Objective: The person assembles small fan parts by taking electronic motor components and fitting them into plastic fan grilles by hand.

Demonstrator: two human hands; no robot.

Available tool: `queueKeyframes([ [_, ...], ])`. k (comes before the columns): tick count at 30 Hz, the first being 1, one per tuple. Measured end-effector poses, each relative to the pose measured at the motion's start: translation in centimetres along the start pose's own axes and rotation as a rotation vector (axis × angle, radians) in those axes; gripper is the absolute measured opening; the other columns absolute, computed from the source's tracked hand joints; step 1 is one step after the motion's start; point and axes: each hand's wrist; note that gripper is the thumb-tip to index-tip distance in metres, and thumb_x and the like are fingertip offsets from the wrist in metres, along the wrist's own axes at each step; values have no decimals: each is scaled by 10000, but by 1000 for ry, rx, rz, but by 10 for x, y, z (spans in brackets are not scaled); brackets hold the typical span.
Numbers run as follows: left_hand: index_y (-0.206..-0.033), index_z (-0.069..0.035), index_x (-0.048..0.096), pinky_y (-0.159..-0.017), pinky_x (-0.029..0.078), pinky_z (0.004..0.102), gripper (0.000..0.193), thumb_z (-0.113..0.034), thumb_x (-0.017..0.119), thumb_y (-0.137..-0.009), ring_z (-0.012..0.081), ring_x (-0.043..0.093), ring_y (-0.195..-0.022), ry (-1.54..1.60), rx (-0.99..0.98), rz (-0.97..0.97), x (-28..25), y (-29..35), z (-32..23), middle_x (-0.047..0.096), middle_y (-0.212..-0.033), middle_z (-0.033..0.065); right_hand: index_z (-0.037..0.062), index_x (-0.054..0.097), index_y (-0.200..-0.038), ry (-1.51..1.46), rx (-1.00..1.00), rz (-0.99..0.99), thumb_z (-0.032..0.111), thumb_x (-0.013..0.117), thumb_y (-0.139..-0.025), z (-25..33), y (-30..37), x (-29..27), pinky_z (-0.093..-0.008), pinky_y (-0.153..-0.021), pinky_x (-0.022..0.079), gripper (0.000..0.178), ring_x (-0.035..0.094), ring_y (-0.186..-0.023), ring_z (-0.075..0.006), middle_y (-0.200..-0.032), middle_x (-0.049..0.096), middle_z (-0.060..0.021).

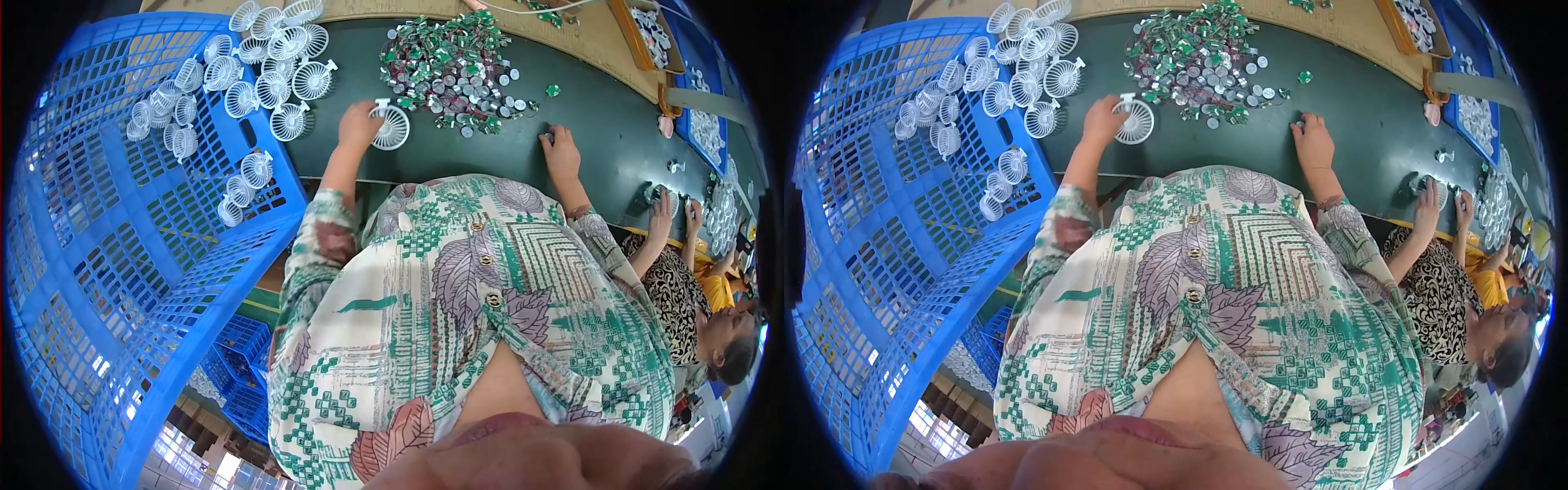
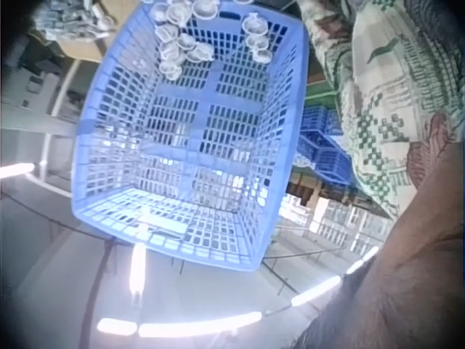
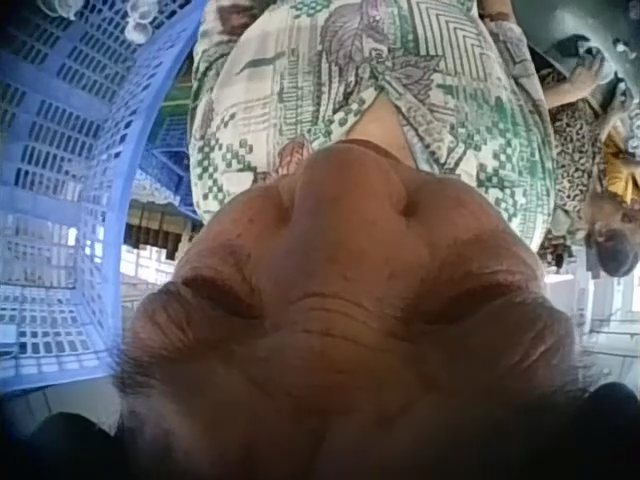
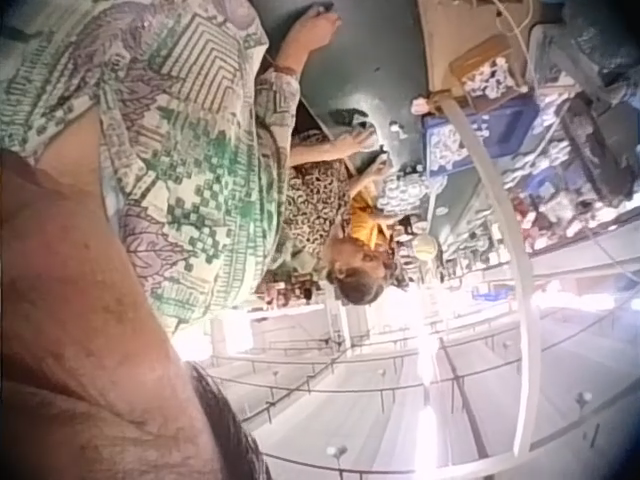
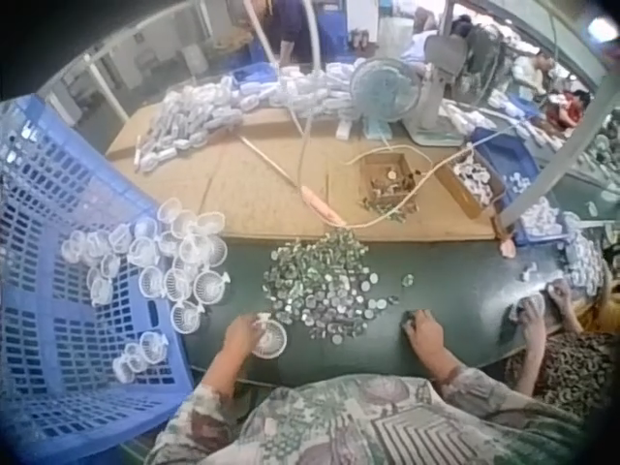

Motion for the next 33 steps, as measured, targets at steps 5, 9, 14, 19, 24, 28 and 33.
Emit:
queueKeyframes([
  [5,-947,22,561,-592,457,277,233,-45,562,-724,149,575,-687,1007,-521,216,19,34,3,594,-790,77,40,604,-846,-511,360,150,239,631,-748,-2,-20,5,-272,-530,431,223,559,-604,-178,-710,576,-41],
  [9,-1025,35,506,-612,474,284,292,-21,531,-739,179,584,-701,1351,-587,195,10,44,-62,580,-843,88,52,621,-848,-989,441,299,211,646,-749,42,-26,-25,-167,-484,360,189,485,-589,-36,-705,554,25],
  [14,-1066,40,481,-696,496,315,302,12,471,-765,207,596,-802,1647,-406,456,2,45,-96,586,-923,120,12,603,-874,-930,-156,159,156,628,-747,125,-15,-65,-268,-606,454,194,565,-657,-156,-754,594,-55],
  [19,-1080,4,468,-732,472,282,303,14,479,-777,160,568,-849,1728,-276,513,-15,53,-132,563,-967,81,50,582,-798,-312,-682,86,202,643,-680,155,-7,-71,-370,-651,440,202,545,-748,-264,-766,547,-92],
  [24,-1083,-15,469,-728,429,229,325,47,492,-765,100,527,-822,1595,-214,379,-13,56,-138,546,-952,30,63,590,-839,-206,-743,44,146,668,-647,161,-10,-72,-353,-657,428,223,541,-768,-244,-795,547,-66],
  [28,-1099,-16,459,-779,400,219,348,74,476,-764,78,501,-872,1596,-99,271,-12,55,-146,532,-996,16,82,586,-864,-200,-779,-42,123,664,-646,163,-15,-70,-337,-651,411,235,540,-770,-221,-816,541,-41],
  [33,-1120,-13,449,-817,386,232,372,82,473,-761,90,498,-913,1635,-44,218,-14,52,-146,530,-1032,21,94,586,-878,-201,-846,-88,110,660,-652,164,-17,-73,-319,-618,390,239,539,-758,-198,-819,536,-23],
])
Point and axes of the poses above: each hand's wrist, its own y-axis away from the middle knuckle, its own x-axis out of the palm, z = x × y
